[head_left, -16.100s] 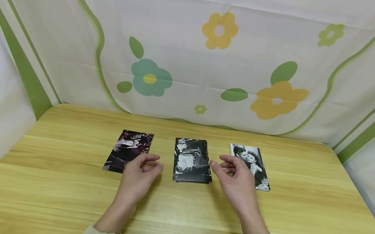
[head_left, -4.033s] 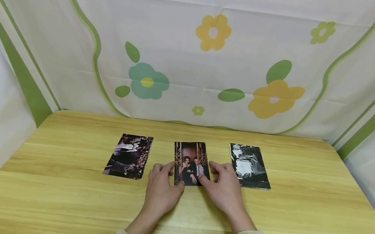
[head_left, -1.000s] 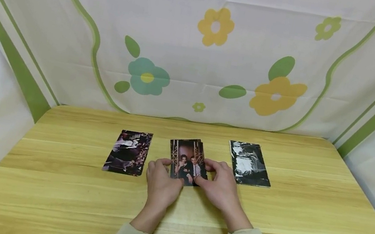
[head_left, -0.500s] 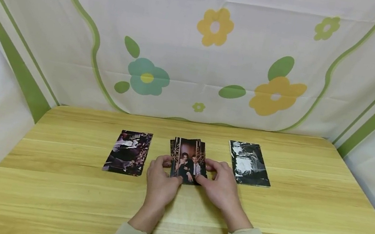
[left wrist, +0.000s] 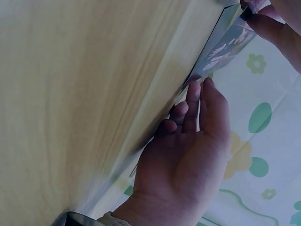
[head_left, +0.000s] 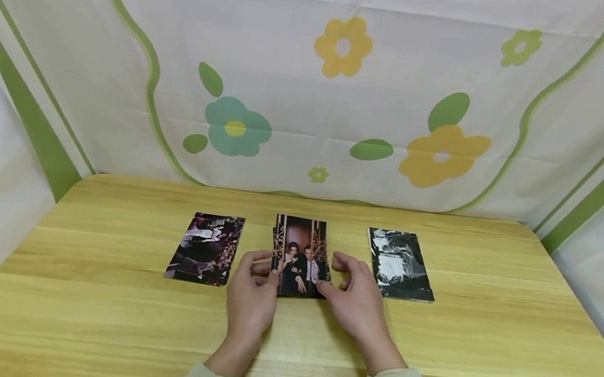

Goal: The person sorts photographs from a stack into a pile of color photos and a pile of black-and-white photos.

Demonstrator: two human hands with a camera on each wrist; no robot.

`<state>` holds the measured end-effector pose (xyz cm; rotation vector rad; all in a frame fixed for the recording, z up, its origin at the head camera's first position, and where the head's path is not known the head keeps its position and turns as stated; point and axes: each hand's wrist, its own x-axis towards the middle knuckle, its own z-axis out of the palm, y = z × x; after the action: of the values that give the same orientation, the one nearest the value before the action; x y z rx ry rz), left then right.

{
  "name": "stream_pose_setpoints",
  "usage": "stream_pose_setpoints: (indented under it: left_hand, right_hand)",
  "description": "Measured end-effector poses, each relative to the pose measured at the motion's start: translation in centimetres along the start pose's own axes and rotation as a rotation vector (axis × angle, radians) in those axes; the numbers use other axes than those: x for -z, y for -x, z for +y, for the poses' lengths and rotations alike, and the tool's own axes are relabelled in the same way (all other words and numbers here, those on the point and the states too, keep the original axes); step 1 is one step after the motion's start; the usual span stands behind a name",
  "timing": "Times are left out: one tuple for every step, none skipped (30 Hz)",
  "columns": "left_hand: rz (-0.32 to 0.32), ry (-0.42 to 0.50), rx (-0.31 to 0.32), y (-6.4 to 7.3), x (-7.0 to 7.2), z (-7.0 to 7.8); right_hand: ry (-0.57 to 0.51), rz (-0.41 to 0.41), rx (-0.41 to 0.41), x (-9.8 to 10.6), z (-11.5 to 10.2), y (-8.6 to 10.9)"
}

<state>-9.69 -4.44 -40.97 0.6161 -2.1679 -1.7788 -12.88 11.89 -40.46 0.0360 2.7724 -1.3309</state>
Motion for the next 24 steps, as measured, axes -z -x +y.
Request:
stream_pose_setpoints:
  left_hand:
    - [0.009, 0.007, 0.000, 0.00, 0.03, -0.01]
    - [0.014, 0.013, 0.001, 0.00, 0.06, 0.00]
    - [0.014, 0.019, 0.005, -0.01, 0.09, 0.01]
    - [0.012, 0.021, 0.010, -0.02, 0.12, 0.01]
    - [0.010, 0.023, 0.015, -0.03, 0.14, 0.03]
    - [0.006, 0.026, 0.020, -0.02, 0.15, 0.04]
    - [0.003, 0.028, 0.026, -0.01, 0.16, 0.05]
    - [0.001, 0.033, 0.030, 0.00, 0.16, 0.06]
    - [-0.001, 0.038, 0.035, 0.00, 0.17, 0.08]
    - [-0.001, 0.046, 0.039, 0.03, 0.18, 0.13]
    - [-0.002, 0.053, 0.043, 0.05, 0.20, 0.17]
    - [-0.003, 0.062, 0.050, 0.06, 0.21, 0.22]
    - [-0.004, 0.069, 0.056, 0.06, 0.22, 0.25]
    - [-0.004, 0.077, 0.059, 0.05, 0.24, 0.30]
    - [-0.006, 0.082, 0.063, 0.04, 0.25, 0.34]
    - [-0.009, 0.087, 0.065, 0.02, 0.28, 0.36]
    - [-0.012, 0.090, 0.065, -0.04, 0.30, 0.35]
    - [-0.014, 0.092, 0.064, -0.09, 0.34, 0.37]
    - [-0.017, 0.092, 0.062, -0.13, 0.39, 0.39]
    - [-0.018, 0.090, 0.059, -0.17, 0.45, 0.43]
    - [-0.020, 0.088, 0.059, -0.20, 0.52, 0.45]
    - [-0.022, 0.087, 0.056, -0.24, 0.59, 0.50]
    - [-0.025, 0.086, 0.054, -0.27, 0.67, 0.54]
    - [-0.028, 0.090, 0.054, -0.29, 0.76, 0.63]
  right_hand:
    - [-0.009, 0.001, 0.001, 0.03, 0.01, 0.01]
    - [-0.017, 0.000, 0.004, 0.05, 0.02, 0.04]
    - [-0.025, 0.000, 0.009, 0.09, 0.03, 0.05]
    - [-0.032, -0.005, 0.010, 0.10, 0.02, 0.07]
    - [-0.037, -0.008, 0.013, 0.10, 0.03, 0.09]
    - [-0.047, -0.014, 0.013, 0.08, 0.01, 0.08]
    - [-0.053, -0.020, 0.011, 0.05, 0.01, 0.07]
    - [-0.060, -0.027, 0.008, 0.03, 0.01, 0.07]
    - [-0.066, -0.034, 0.003, -0.01, 0.02, 0.03]
    - [-0.073, -0.040, -0.004, -0.02, -0.02, 0.01]
    - [-0.077, -0.044, -0.009, -0.02, -0.07, 0.00]
    - [-0.086, -0.050, -0.017, 0.00, -0.11, -0.02]
    - [-0.094, -0.056, -0.023, 0.03, -0.16, -0.01]
    - [-0.103, -0.061, -0.028, 0.08, -0.22, 0.01]
    - [-0.113, -0.065, -0.031, 0.13, -0.27, 0.01]
    - [-0.127, -0.069, -0.035, 0.20, -0.33, 0.03]
    - [-0.136, -0.070, -0.036, 0.26, -0.35, 0.04]
    - [-0.144, -0.070, -0.036, 0.31, -0.38, 0.05]
    - [-0.150, -0.068, -0.034, 0.36, -0.41, 0.05]
    - [-0.151, -0.064, -0.030, 0.39, -0.44, 0.05]
    - [-0.152, -0.059, -0.026, 0.42, -0.48, 0.04]
    - [-0.154, -0.054, -0.023, 0.45, -0.52, 0.06]
    - [-0.155, -0.047, -0.018, 0.49, -0.57, 0.07]
    - [-0.163, -0.043, -0.014, 0.54, -0.67, 0.10]
